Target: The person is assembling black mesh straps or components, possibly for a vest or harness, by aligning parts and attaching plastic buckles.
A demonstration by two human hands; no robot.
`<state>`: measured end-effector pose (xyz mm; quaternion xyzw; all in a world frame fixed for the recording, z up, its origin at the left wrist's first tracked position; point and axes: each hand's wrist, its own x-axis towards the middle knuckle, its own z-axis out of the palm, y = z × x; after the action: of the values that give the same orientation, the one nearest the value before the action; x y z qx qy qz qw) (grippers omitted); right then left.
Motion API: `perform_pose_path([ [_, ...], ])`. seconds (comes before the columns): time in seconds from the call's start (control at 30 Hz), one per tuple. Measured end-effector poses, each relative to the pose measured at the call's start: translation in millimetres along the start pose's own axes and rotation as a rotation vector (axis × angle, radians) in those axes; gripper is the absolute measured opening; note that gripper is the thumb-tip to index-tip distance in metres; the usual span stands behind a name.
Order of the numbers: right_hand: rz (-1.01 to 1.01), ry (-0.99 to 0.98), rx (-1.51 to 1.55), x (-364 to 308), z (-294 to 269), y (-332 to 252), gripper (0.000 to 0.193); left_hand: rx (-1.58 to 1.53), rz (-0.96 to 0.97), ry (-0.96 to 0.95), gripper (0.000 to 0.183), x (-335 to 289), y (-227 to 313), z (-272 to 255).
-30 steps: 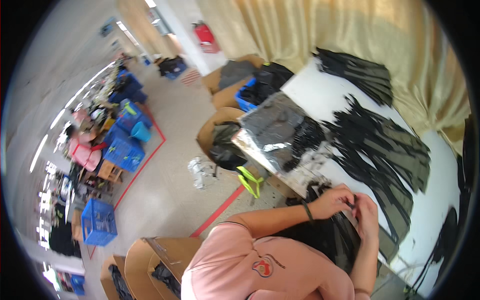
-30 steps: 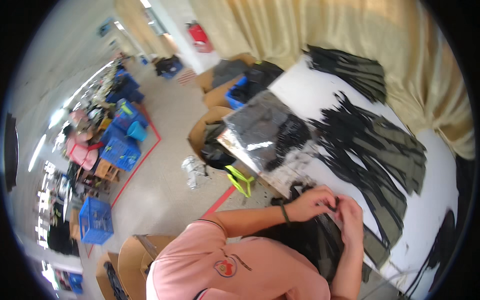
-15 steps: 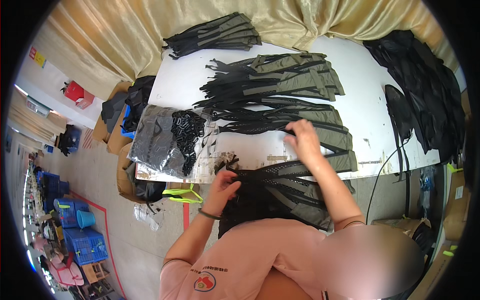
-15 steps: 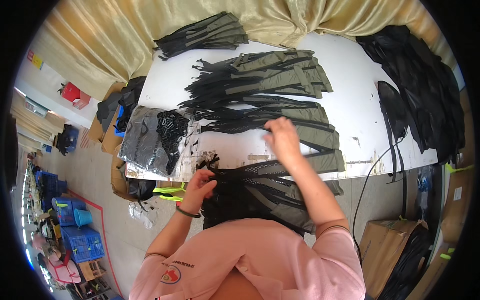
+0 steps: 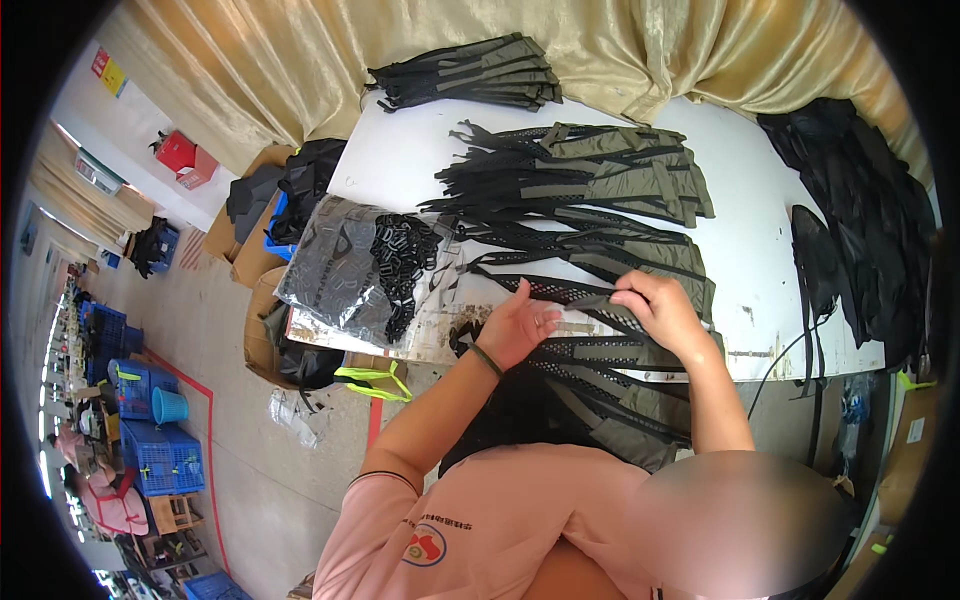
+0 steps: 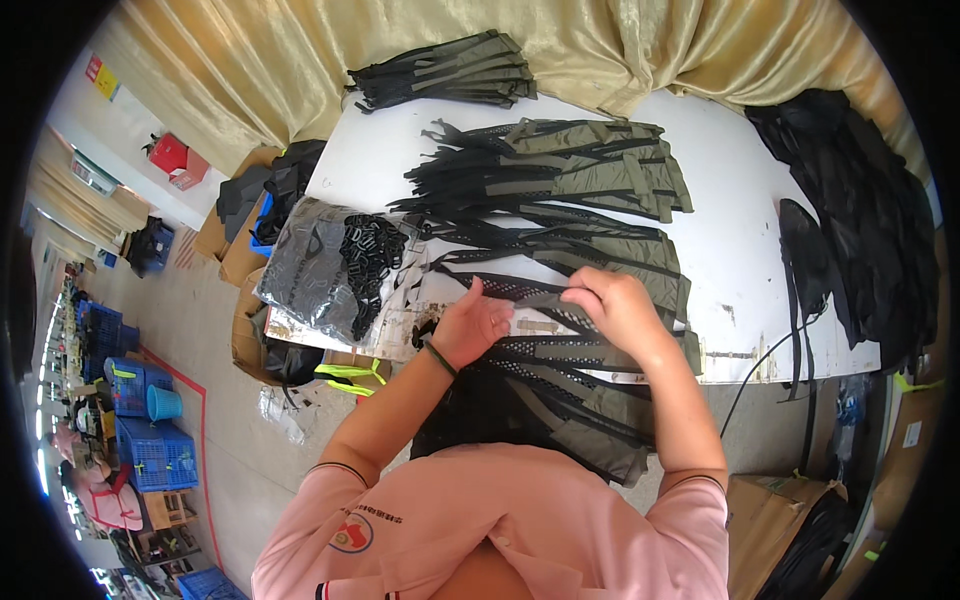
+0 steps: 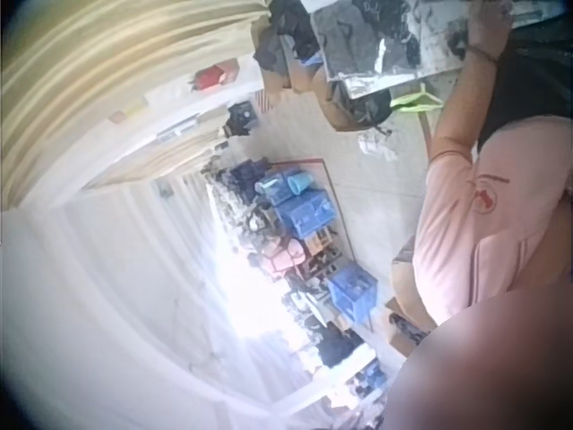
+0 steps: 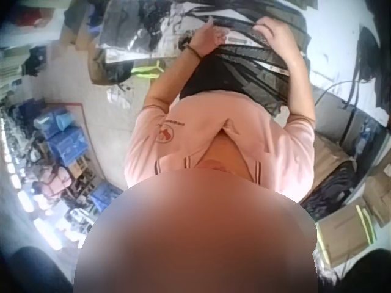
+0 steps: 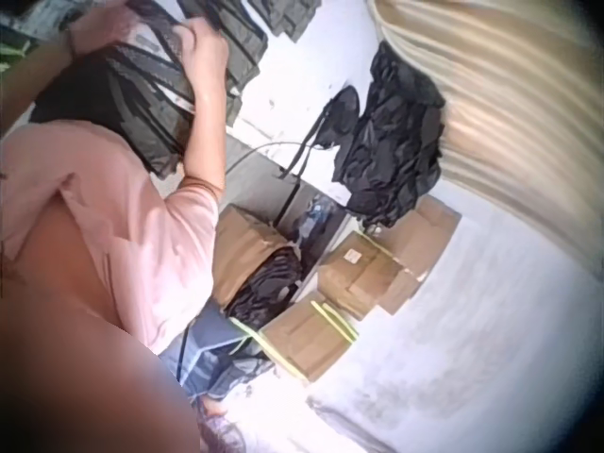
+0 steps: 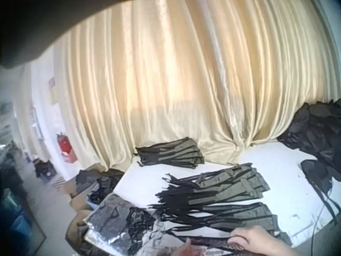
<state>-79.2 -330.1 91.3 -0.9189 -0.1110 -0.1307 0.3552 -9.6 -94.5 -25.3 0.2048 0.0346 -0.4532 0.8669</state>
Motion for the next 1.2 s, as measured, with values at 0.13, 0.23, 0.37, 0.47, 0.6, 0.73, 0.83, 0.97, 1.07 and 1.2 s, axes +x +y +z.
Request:
perform_pose_path([
  [0.13, 0.262, -0.147, 0.017, -17.2, -33.5, 11.0, 0.021, -0.067, 0.263, 0.134, 0.012, -0.3, 9.0, 8.8],
  [0.23, 0.397, -0.287, -0.168, -30.2, -43.8, 34.6, 0.021, 0.186, 0.377, 0.282, 0.005, -19.9, 20.6, 2.9],
  [0.37, 0.212, -0.252, -0.644, -40.8, -15.1, 54.6, 0.022, 0.437, 0.408, 0.367, 0.005, -40.2, 20.5, 3.1],
  [0.47, 0.074, -0.068, -0.089, -13.2, 36.1, 12.5, 0.040, 0.664, 0.455, 0.406, 0.007, -46.6, 14.5, 8.5],
  [0.6, 0.021, -0.248, 0.584, 5.9, 102.0, -29.6, 0.033, 0.833, 0.452, 0.190, 0.009, -47.0, 9.1, 14.3],
  [0.73, 0.230, -0.301, 0.604, 8.1, 127.4, -16.1, 0.022, 1.277, 0.528, 0.437, 0.011, -55.8, 77.6, 0.6],
  [0.83, 0.113, -0.286, 0.547, 6.4, 129.8, -21.0, 0.021, 1.879, 0.733, 0.913, 0.024, -63.3, 146.9, -50.1],
  [0.97, -0.009, -0.275, 0.539, 3.3, 139.7, -22.2, 0.020, 2.187, 0.591, 0.948, 0.030, -60.0, 169.9, -90.0],
  [1.07, -0.052, -0.301, 0.473, 3.1, 138.1, -19.8, 0.020, 2.228, 0.492, 0.964, 0.035, -54.1, 168.6, -95.5],
  [1.2, 0.138, -0.371, 0.548, 3.9, 135.3, -18.2, 0.015, 1.930, 0.387, 0.961, 0.028, -54.1, 175.1, -87.3],
])
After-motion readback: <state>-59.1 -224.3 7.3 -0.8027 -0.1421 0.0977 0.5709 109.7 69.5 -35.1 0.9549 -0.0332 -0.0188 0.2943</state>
